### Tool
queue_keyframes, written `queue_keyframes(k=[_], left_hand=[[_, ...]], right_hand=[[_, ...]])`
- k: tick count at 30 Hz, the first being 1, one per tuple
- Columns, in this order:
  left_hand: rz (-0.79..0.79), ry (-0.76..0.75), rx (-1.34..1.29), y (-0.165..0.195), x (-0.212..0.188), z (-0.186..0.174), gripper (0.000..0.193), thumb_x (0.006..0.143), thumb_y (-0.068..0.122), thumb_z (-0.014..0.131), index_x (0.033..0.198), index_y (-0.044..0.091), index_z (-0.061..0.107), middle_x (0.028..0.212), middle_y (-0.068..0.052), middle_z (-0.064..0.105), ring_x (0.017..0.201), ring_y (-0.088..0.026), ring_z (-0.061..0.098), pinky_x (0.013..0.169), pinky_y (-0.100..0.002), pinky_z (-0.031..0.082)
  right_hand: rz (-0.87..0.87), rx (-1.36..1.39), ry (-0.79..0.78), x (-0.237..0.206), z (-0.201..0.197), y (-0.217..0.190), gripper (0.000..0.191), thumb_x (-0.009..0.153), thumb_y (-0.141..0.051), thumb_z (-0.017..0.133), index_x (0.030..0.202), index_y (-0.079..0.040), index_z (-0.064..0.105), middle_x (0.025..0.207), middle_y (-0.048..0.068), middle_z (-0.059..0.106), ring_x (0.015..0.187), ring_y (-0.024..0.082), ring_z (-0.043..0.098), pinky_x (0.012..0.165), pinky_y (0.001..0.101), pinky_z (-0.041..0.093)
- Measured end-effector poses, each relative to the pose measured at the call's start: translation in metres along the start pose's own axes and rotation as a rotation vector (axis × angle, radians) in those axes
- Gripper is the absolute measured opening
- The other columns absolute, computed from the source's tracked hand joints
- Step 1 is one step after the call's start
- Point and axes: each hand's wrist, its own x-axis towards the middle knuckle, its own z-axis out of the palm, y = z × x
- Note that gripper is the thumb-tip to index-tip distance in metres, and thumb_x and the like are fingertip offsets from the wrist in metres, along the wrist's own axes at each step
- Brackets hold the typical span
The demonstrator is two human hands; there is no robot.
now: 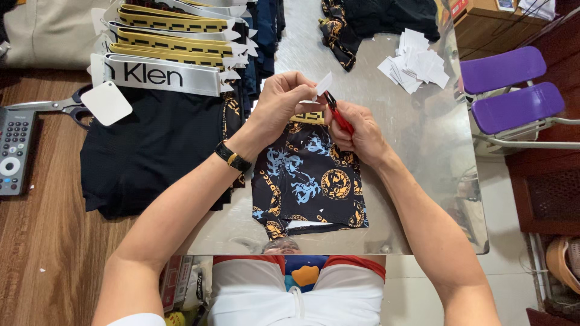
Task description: The person uses red-handled pliers to trim small white paper tags from the waistbands of several pairs of men's underwear. They handle each garment one at a time, trim the tag, and place the finished item on a growing stack.
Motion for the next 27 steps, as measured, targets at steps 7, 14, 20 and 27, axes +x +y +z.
queue_keyframes(k=[7,14,20,27], left_hand=[[-0.026,-0.043,0.061,-0.0010,0.0017,-0.0021,0.006,0.094,0.003,0.065,0.090,-0.001,0.067,0.093,-0.013,0.075,0.084,-0.016,0.076,0.085,-0.034,0.068],[-0.018,-0.059,0.058,-0.0040,0.0019,-0.0032,0.006,0.094,0.003,0.065,0.091,-0.001,0.066,0.092,-0.013,0.075,0.081,-0.015,0.075,0.084,-0.033,0.068],[-0.022,-0.057,0.063,-0.0047,0.0020,-0.0036,0.006,0.094,0.003,0.065,0.091,-0.001,0.066,0.093,-0.013,0.074,0.081,-0.015,0.075,0.085,-0.033,0.068],[-0.007,-0.022,-0.007,-0.0034,0.0020,-0.0029,0.009,0.096,0.003,0.064,0.090,-0.002,0.066,0.095,-0.014,0.075,0.087,-0.017,0.075,0.086,-0.035,0.068]], right_hand=[[0.032,0.006,0.006,-0.0006,-0.0005,0.0007,0.041,0.109,-0.042,0.045,0.095,-0.006,0.058,0.059,-0.005,0.035,0.048,0.006,0.029,0.043,0.0239,0.023],[0.041,0.007,0.009,-0.0004,-0.0012,0.0015,0.040,0.109,-0.041,0.046,0.093,-0.007,0.059,0.058,-0.005,0.035,0.048,0.005,0.028,0.043,0.0238,0.023],[0.037,-0.003,0.012,-0.0003,-0.0021,0.0027,0.038,0.110,-0.039,0.046,0.093,-0.007,0.059,0.058,-0.006,0.035,0.048,0.005,0.027,0.042,0.0237,0.021],[-0.043,0.030,0.015,-0.0007,-0.0004,0.0051,0.041,0.113,-0.040,0.039,0.097,-0.006,0.057,0.060,-0.006,0.037,0.048,0.005,0.031,0.043,0.0229,0.025]])
